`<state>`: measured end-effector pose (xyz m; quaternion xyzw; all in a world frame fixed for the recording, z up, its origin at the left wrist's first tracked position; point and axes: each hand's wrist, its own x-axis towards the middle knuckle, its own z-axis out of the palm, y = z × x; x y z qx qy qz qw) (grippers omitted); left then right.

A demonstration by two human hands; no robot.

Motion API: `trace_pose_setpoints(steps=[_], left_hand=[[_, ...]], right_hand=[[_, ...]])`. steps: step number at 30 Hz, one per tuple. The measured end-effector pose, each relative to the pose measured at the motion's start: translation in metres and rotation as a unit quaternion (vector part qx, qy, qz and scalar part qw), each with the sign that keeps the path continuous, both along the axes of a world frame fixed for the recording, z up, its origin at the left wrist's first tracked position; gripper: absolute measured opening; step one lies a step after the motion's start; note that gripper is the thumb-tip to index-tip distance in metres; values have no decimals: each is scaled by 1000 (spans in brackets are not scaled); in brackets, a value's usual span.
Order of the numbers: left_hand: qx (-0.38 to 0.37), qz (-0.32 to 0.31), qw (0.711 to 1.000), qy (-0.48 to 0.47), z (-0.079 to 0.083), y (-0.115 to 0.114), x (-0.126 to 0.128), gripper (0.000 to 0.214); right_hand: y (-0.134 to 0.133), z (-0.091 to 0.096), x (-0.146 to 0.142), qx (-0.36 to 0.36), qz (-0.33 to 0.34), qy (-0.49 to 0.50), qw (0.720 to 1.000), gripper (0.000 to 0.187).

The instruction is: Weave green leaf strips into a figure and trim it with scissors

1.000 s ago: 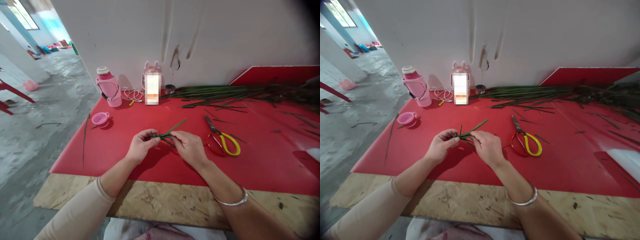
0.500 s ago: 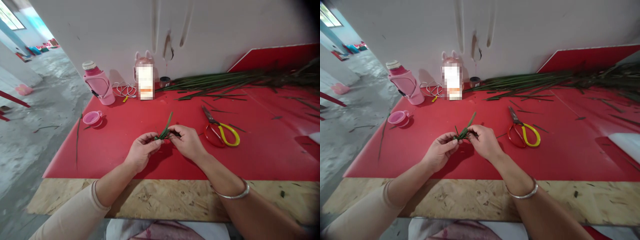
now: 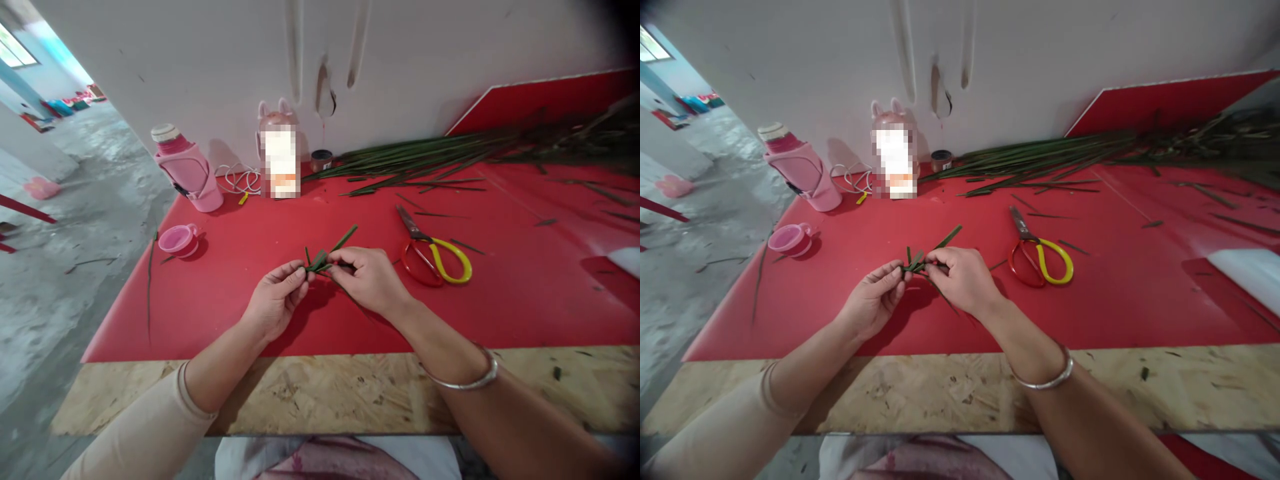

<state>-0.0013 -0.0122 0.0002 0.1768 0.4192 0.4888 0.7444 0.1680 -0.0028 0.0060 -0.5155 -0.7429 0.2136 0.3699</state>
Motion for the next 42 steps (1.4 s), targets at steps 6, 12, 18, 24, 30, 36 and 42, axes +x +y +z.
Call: trace_pose_setpoints(steps=[6, 12, 18, 24, 30, 36, 42], left_hand=[[-4, 21, 1000, 1, 0, 3, -3, 13], [11, 4, 1000, -8, 2, 1, -3, 15], [210, -11, 960, 185, -2, -3, -4, 29], [368, 32, 842, 394, -6, -3, -7, 13], [468, -14, 758, 455, 0, 0, -16, 14], [513, -33, 740, 433, 4, 5, -24, 11], [492, -30, 771, 404, -2, 1, -19, 16]], right_hand=[[-5, 0, -3, -12, 9, 15, 1000, 17], [-8, -3, -3, -8, -14, 24, 1000, 20], [-7, -3, -3, -16, -9, 65, 998, 17], [-3, 1, -3, 77, 70, -30, 994, 12], [-10, 8, -5, -14, 83, -67, 994, 9], [-16, 12, -5, 6, 69, -18, 997, 10], [-16, 5, -6, 99, 45, -2, 994, 13]])
